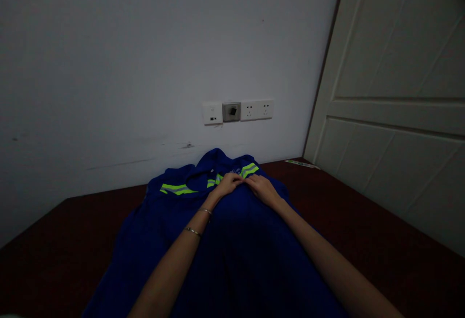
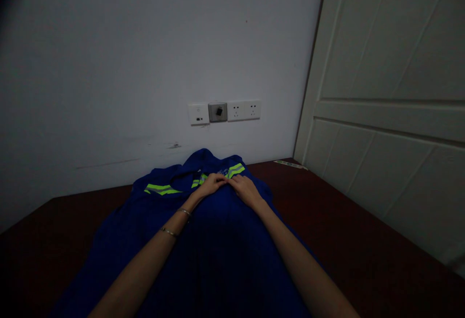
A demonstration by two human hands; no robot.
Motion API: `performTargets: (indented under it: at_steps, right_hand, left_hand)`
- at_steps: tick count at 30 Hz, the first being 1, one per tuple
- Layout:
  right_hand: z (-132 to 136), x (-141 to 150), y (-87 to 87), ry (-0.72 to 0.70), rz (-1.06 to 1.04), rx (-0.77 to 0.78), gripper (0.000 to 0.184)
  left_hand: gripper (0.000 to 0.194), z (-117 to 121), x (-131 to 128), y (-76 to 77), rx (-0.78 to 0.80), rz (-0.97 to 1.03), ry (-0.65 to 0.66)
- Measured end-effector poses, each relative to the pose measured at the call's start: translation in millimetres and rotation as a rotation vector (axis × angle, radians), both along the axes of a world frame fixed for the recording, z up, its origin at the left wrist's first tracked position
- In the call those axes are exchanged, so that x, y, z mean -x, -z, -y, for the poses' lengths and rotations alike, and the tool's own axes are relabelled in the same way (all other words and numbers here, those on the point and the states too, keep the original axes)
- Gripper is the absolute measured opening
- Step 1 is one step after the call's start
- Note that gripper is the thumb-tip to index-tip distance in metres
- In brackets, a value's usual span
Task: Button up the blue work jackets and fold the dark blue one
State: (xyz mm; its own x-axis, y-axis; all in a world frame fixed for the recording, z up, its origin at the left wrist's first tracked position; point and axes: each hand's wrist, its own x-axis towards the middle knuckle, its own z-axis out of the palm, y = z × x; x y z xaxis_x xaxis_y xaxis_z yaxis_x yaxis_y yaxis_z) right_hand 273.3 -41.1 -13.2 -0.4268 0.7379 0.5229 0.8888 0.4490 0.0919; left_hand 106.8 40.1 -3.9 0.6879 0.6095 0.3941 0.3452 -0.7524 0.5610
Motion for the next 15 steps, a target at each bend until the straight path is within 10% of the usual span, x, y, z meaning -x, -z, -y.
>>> performTargets:
  at_steps: [15]
  right_hand:
    - [-1.0, 0.2, 1.5, -0.029, 0.069, -0.01, 0.026]
  left_hand:
    - [0.011, -6.4, -3.8, 16.0, 0.129, 0.09, 0.081]
